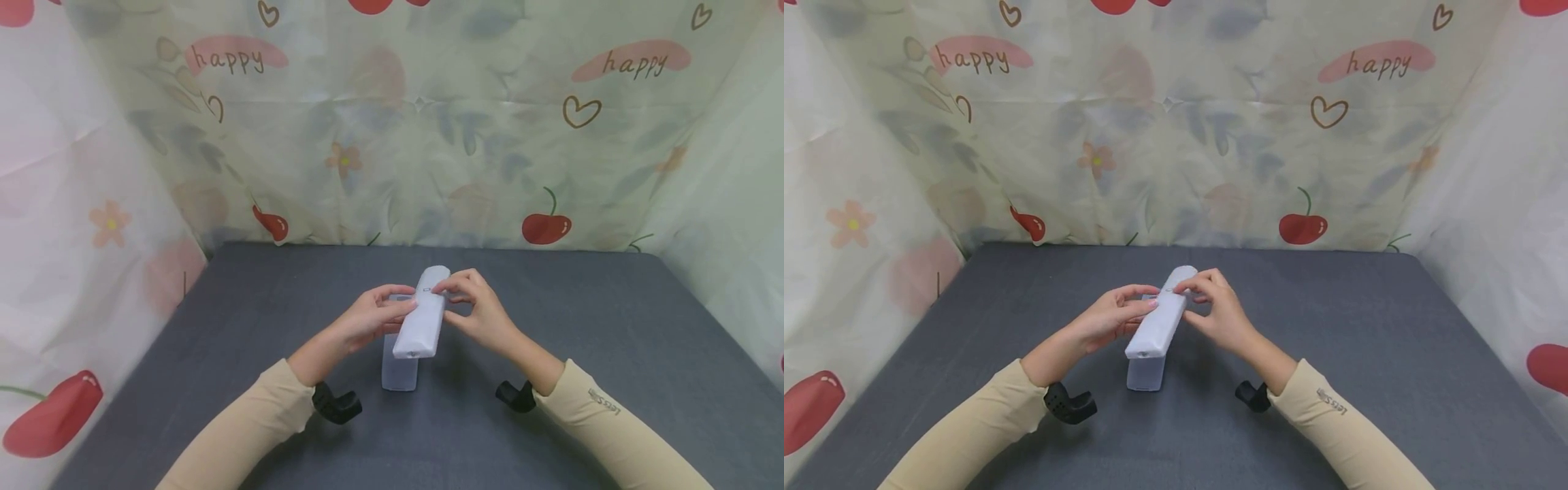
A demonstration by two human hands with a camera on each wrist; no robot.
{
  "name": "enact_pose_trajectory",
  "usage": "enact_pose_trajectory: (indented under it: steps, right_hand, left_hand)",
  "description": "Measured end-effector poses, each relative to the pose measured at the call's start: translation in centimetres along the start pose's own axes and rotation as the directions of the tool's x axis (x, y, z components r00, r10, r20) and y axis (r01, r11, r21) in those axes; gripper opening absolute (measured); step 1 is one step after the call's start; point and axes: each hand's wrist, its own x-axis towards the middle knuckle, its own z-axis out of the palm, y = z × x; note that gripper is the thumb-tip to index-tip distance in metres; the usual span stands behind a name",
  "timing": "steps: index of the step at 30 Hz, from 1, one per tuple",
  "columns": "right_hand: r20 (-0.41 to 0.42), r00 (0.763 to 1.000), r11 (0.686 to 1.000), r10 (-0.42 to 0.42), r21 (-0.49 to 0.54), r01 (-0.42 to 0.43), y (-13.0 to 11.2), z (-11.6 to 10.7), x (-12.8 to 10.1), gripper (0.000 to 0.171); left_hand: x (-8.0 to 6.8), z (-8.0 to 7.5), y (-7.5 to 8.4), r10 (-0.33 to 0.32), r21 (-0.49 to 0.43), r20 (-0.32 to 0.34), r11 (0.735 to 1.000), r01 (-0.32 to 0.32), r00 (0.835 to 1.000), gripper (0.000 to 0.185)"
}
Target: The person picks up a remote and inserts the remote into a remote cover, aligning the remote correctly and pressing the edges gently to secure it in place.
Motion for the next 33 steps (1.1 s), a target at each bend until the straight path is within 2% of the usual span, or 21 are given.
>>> enact_pose_trajectory:
  steps: [4, 11, 14, 18, 21, 25, 33]
  right_hand:
    - [0.011, 0.998, 0.997, 0.065, 0.034, -0.066, 0.2, 0.2, 0.1, 0.045]
    - [0.107, 0.985, 0.966, 0.136, 0.204, -0.156, 0.4, 0.0, 0.2, 0.061]
    - [0.14, 0.977, 0.942, 0.159, 0.274, -0.192, 0.3, -0.3, 0.4, 0.059]
    - [0.172, 0.957, 0.896, 0.235, 0.343, -0.281, 0.0, -0.7, 0.5, 0.056]
    - [0.184, 0.937, 0.88, 0.296, 0.329, -0.342, -0.2, -0.9, 0.7, 0.056]
    - [0.197, 0.921, 0.874, 0.336, 0.298, -0.383, -0.3, -0.9, 0.8, 0.056]
    - [0.195, 0.933, 0.877, 0.303, 0.325, -0.353, -0.1, -0.5, 0.8, 0.049]
  left_hand:
    - [0.1, 0.1, -0.1, 0.026, -0.012, -0.034, 1.0, -0.026, 0.999, 0.047]
    - [0.0, 0.4, -0.1, 0.079, -0.04, -0.052, 0.996, -0.081, 0.996, 0.051]
    - [0.1, 0.5, -0.2, 0.108, -0.044, -0.074, 0.993, -0.111, 0.991, 0.051]
    - [0.1, 0.5, -0.3, 0.139, -0.008, -0.109, 0.99, -0.141, 0.984, 0.049]
    - [0.1, 0.6, -0.2, 0.166, 0.032, -0.114, 0.986, -0.164, 0.979, 0.047]
    - [0.1, 0.7, -0.2, 0.182, 0.058, -0.121, 0.983, -0.176, 0.976, 0.045]
    - [-0.1, 0.9, -0.1, 0.179, 0.087, -0.116, 0.982, -0.17, 0.977, 0.044]
